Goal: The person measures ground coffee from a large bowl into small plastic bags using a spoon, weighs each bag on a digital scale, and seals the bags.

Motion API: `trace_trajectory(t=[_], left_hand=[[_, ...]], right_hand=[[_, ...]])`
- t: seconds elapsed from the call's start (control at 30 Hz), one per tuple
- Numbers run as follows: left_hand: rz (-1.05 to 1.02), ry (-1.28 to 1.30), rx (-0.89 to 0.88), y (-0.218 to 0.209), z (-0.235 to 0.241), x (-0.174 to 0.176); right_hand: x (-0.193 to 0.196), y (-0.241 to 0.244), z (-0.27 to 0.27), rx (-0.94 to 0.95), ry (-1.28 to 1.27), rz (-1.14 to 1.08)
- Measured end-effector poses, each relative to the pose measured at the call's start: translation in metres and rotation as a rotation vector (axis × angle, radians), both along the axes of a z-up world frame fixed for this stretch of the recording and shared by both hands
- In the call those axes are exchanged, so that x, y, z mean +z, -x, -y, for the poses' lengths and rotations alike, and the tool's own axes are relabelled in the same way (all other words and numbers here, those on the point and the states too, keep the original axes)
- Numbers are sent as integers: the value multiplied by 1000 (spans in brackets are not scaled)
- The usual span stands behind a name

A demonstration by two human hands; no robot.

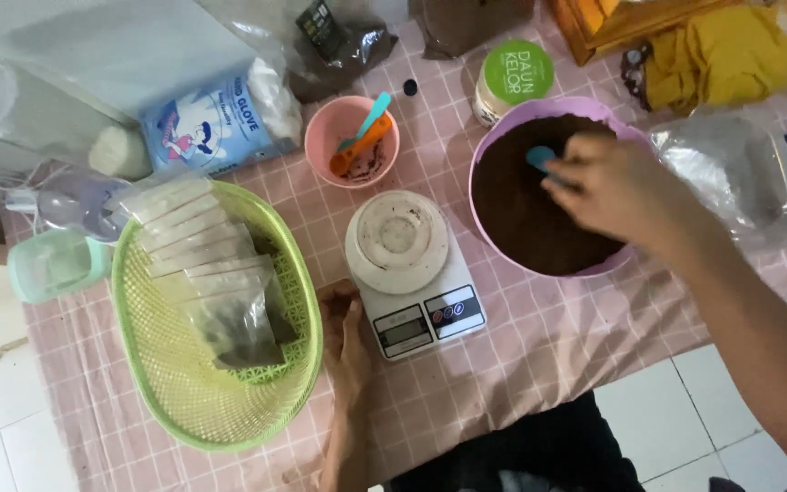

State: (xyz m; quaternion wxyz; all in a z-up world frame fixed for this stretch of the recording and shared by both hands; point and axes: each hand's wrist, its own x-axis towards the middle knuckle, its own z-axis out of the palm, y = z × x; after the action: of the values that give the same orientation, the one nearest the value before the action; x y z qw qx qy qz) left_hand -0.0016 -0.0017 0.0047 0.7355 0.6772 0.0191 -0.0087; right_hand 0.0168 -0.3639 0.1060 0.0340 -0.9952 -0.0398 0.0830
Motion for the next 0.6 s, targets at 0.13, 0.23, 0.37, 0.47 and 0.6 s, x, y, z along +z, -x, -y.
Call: trace_trajectory(t=[0.13, 0.23, 0.37, 0.47, 0.6], left_hand=[[13, 13, 2, -2, 2, 8], [63, -1, -25, -2, 1, 5], [66, -30, -31, -2, -3, -3], [65, -30, -42, -2, -3, -2], [-4, 39, -20, 1, 0, 4]], right_hand=[[20, -14, 29, -139, -216, 174], [3, -22, 60, -117, -298, 351], [13, -21, 49, -434, -604, 158], [10, -13, 46, -576, -807, 128], [9, -4, 40, -552, -1006, 254]])
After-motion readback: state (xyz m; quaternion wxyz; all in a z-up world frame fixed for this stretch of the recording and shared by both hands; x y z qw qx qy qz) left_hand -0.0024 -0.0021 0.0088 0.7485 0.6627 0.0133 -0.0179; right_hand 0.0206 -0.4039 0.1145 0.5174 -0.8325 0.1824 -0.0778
